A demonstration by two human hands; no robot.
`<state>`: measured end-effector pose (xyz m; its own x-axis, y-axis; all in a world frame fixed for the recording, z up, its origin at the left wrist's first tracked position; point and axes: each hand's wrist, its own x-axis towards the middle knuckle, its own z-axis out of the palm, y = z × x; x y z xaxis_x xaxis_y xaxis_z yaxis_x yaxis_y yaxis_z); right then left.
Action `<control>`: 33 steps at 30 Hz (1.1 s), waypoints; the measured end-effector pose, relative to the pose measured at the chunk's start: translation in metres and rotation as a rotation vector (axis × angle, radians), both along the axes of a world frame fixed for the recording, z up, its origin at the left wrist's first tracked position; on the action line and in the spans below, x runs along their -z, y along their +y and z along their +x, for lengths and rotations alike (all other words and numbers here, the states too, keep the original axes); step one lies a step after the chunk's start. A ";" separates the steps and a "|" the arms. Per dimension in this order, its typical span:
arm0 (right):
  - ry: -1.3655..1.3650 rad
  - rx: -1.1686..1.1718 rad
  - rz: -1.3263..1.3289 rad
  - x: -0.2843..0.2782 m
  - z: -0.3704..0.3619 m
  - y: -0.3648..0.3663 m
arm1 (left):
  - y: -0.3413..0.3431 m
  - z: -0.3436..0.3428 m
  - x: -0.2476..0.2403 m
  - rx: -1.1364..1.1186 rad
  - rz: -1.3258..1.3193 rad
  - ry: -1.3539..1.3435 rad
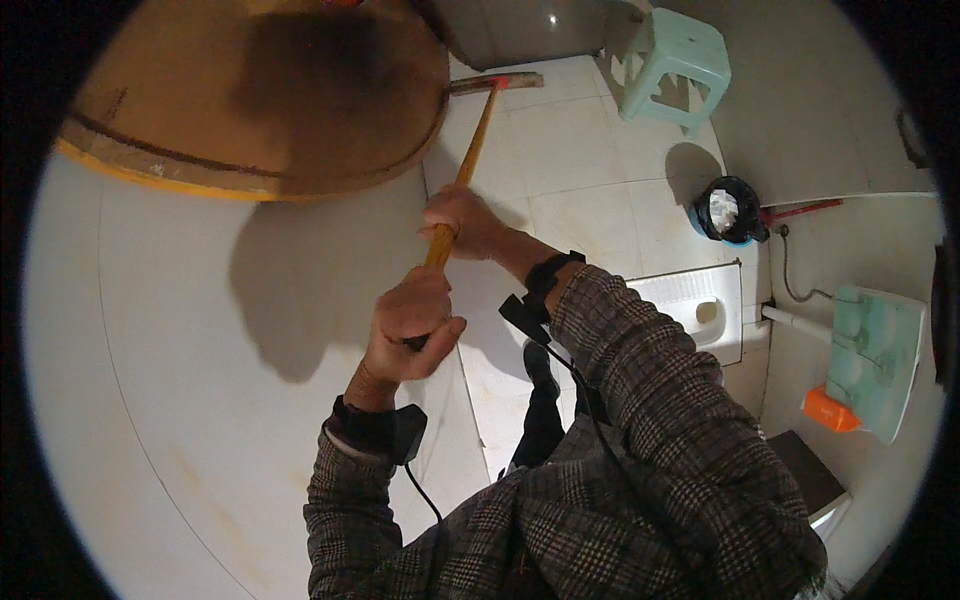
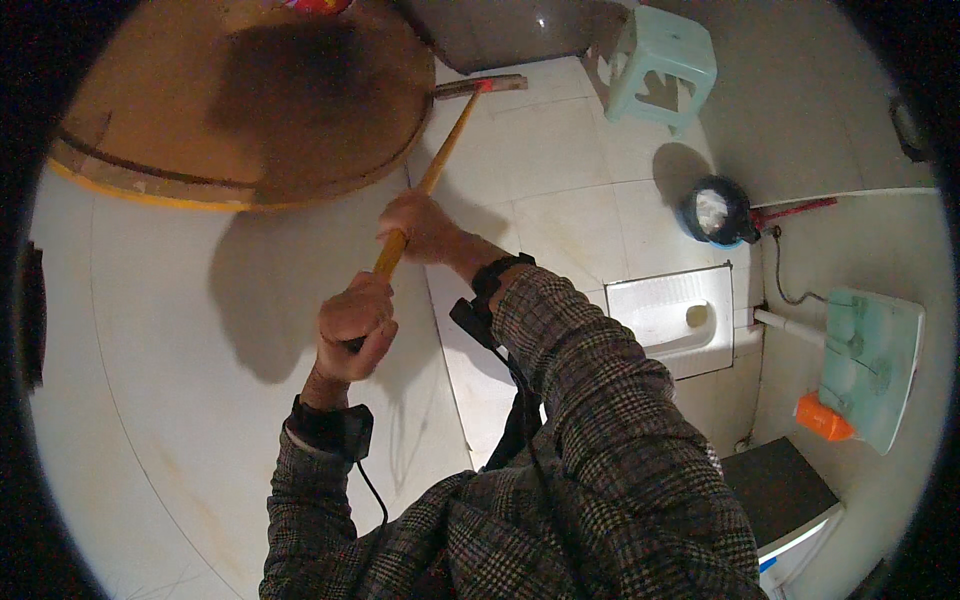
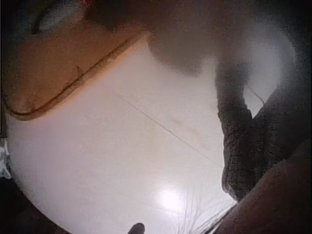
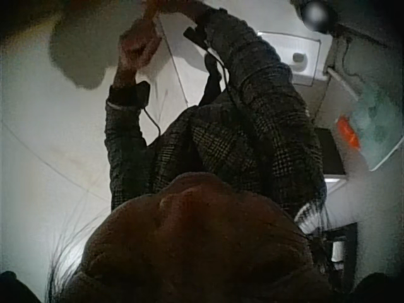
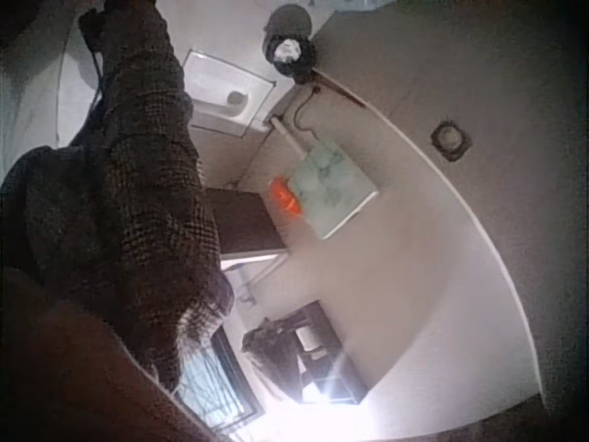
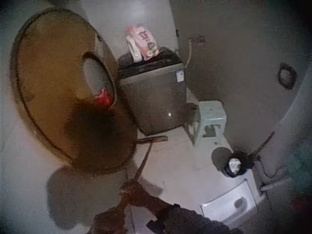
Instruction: The person sweeps the tiled bathroom floor with a broom, moving debris toward the squat toilet and then toward the doorway. The person uses both hands to guide the broom and shifts position to cover different areas of the floor.
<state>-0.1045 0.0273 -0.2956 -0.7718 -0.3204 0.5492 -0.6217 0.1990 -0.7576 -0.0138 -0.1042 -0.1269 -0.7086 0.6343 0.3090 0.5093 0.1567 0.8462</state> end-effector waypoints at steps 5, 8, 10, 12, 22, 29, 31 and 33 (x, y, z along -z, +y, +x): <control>-0.011 -0.036 0.016 -0.006 0.030 -0.013 | -0.014 0.031 -0.004 -0.016 0.066 -0.039; -0.017 -0.077 -0.002 -0.021 0.054 -0.014 | -0.015 0.050 -0.018 0.017 0.074 -0.022; 0.001 -0.089 -0.034 -0.039 0.075 -0.017 | -0.014 0.065 -0.038 0.031 0.070 -0.009; -0.016 -0.091 -0.060 -0.057 0.100 -0.025 | -0.019 0.083 -0.065 0.059 0.088 -0.051; 0.042 -0.125 -0.030 -0.053 0.083 -0.039 | -0.028 0.080 -0.045 -0.058 0.063 -0.045; -0.006 -0.216 -0.098 -0.085 0.142 -0.052 | -0.038 0.123 -0.101 0.074 0.047 -0.028; -0.007 -0.208 -0.091 -0.091 0.135 -0.053 | -0.034 0.117 -0.099 0.063 0.131 0.029; -0.021 -0.168 -0.042 -0.093 0.129 -0.053 | -0.029 0.113 -0.093 -0.037 0.082 0.017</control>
<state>0.0241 -0.0256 -0.2027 -0.7205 -0.4230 0.5495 -0.6279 0.0615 -0.7759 0.0996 -0.1335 -0.0336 -0.7254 0.5798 0.3709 0.5188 0.1063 0.8483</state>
